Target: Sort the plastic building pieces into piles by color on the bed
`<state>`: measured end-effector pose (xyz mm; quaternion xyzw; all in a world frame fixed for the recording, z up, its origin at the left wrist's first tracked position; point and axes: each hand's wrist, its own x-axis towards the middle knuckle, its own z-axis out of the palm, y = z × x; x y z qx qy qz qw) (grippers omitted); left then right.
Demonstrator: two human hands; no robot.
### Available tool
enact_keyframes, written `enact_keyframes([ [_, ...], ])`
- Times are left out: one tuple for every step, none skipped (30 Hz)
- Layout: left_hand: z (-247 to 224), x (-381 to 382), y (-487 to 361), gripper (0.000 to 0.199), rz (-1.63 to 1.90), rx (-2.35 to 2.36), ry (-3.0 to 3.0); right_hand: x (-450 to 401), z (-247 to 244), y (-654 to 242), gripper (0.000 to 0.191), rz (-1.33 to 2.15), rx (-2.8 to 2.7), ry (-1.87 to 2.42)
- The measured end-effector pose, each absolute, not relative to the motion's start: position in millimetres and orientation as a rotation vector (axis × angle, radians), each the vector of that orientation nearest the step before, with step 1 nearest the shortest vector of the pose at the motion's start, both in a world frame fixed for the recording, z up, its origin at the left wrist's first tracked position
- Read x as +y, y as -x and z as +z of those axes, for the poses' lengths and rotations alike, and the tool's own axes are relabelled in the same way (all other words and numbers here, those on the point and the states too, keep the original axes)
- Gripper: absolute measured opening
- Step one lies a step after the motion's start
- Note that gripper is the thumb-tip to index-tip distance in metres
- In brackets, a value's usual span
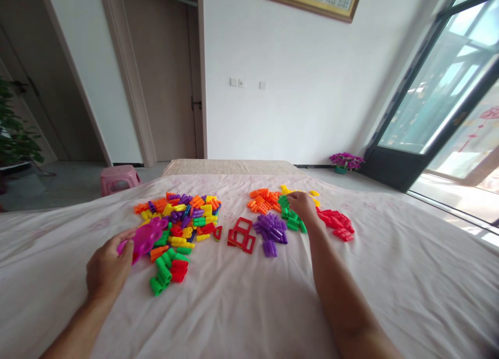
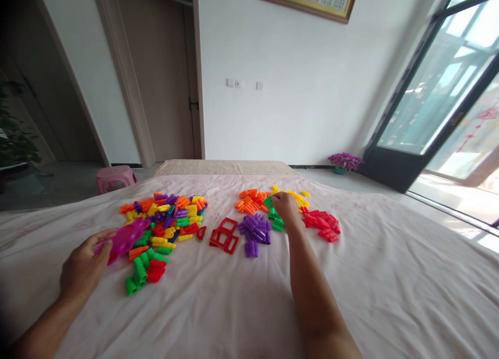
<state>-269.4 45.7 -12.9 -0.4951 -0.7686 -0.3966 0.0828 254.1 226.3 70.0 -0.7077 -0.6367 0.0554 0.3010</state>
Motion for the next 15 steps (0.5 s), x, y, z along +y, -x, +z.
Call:
enact_keyframes([
  [-12.4,45.7,269.7,0.03,-1.17,-2.32,1.479,226.6,69.1,-261.9,0.03,0.145,-1.672,1.945],
  [-12.3,45.9,269.8,0.031,-1.17,-2.334,1.482,226.9,68.3,-268.6,0.03,0.131,-1.651,2.018],
  [-12.6,46.4,269.9,0.031,-1.181,-2.339,1.486,227.2,67.5,-274.0,0.031,0.113,-1.625,2.087],
  [-13.3,47.1,270.0,0.032,-1.194,-2.339,1.495,227.7,66.6,-277.9,0.031,0.097,-1.585,2.143],
  [-14.2,47.9,270.2,0.032,-1.206,-2.342,1.506,228.4,65.3,-280.4,0.032,0.084,-1.546,2.177],
  [-15.0,48.7,270.3,0.032,-1.217,-2.352,1.516,229.5,63.4,-281.4,0.034,0.075,-1.521,2.183],
  [-15.6,49.3,270.3,0.033,-1.226,-2.369,1.526,231.0,60.7,-281.2,0.036,0.07,-1.515,2.161],
  [-15.8,49.7,270.0,0.034,-1.232,-2.395,1.534,233.1,57.1,-279.9,0.037,0.071,-1.526,2.122],
  [-15.6,49.9,269.6,0.035,-1.235,-2.427,1.532,235.6,52.7,-277.8,0.038,0.078,-1.549,2.072],
  [-15.0,49.9,268.9,0.035,-1.231,-2.461,1.526,238.8,47.8,-275.3,0.039,0.094,-1.581,2.017],
  [-14.2,49.7,268.3,0.036,-1.229,-2.489,1.516,242.6,42.8,-272.7,0.038,0.116,-1.618,1.964],
  [-13.6,49.4,267.7,0.036,-1.228,-2.507,1.512,246.9,38.1,-270.3,0.038,0.142,-1.655,1.92],
  [-13.3,49.3,267.4,0.035,-1.229,-2.513,1.513,251.8,34.2,-268.3,0.037,0.161,-1.687,1.893],
  [-13.5,49.2,267.4,0.034,-1.232,-2.51,1.514,257.0,31.4,-267.0,0.036,0.168,-1.713,1.886],
  [-14.2,49.4,267.7,0.034,-1.236,-2.503,1.517,262.6,30.0,-266.3,0.037,0.159,-1.735,1.9],
])
